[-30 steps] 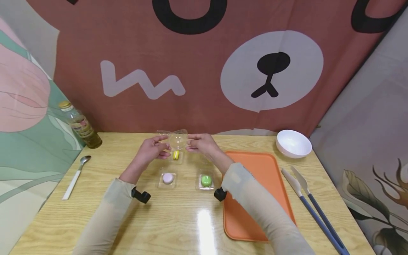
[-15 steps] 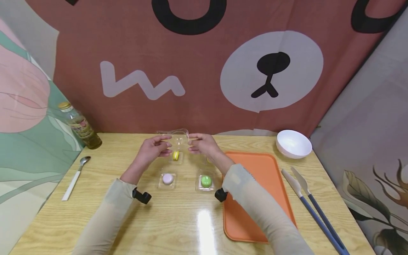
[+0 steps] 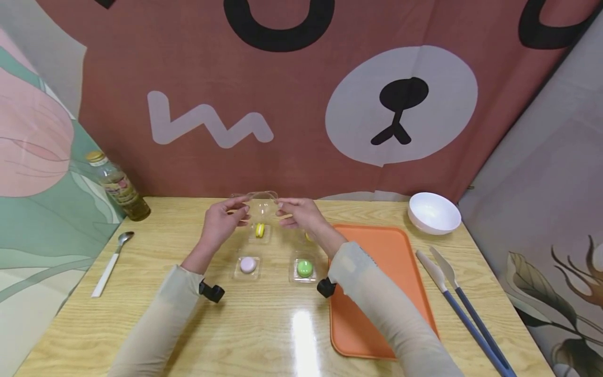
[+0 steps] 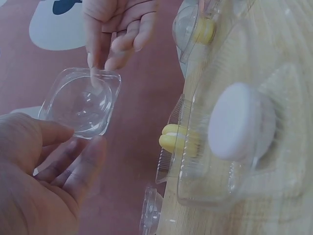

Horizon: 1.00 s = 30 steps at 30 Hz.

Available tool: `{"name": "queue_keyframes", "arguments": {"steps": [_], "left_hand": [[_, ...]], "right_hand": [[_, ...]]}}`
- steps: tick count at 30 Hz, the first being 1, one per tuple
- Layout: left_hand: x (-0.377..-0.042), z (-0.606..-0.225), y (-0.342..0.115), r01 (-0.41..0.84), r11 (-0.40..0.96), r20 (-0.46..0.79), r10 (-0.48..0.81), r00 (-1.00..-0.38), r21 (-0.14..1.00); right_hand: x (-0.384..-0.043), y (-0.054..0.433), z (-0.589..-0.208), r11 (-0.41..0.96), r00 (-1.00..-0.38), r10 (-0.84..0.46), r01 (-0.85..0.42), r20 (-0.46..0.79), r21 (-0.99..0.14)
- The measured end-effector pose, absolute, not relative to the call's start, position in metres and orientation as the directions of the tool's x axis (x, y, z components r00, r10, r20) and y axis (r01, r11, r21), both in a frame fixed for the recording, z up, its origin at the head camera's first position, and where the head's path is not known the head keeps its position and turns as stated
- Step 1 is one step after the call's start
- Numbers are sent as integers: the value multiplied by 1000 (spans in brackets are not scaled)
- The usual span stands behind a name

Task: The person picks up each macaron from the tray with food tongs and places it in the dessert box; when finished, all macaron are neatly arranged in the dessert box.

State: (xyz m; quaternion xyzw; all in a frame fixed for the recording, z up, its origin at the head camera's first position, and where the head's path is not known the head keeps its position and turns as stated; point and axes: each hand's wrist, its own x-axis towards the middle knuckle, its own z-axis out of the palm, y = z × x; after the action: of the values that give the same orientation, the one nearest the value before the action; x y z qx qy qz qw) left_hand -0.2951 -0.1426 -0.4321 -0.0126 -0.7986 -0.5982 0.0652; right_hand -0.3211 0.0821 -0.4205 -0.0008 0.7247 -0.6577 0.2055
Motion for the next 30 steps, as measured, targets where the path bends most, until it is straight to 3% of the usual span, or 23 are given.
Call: {"name": "queue_keyframes", "arguments": {"steps": [6,15,18,25,30], "left_hand": [[-294,-435,-143,149,300,173,-55,-983,942],[-292,-435,-139,148,301,168,-41,-985,942],[-291,-436,-138,180,249,184,8,-983,952],[-294,-439,-136,261,351,254,68,-965,899],[-295,-440,-135,266,301,249,96,-964,916]], "right_hand": [[-322,80,-421,75,-918,-266,285,-295,-955],[-322,69,-421,-189,-934,-227,322,-277,-928],[-324,68,-425,-222,-934,-230,325,-274,-919],[-326,70,-428,-256,-923,-262,349,-283,-901],[-327,74,-426,-273,-924,-285,333,-254,-903]]}}
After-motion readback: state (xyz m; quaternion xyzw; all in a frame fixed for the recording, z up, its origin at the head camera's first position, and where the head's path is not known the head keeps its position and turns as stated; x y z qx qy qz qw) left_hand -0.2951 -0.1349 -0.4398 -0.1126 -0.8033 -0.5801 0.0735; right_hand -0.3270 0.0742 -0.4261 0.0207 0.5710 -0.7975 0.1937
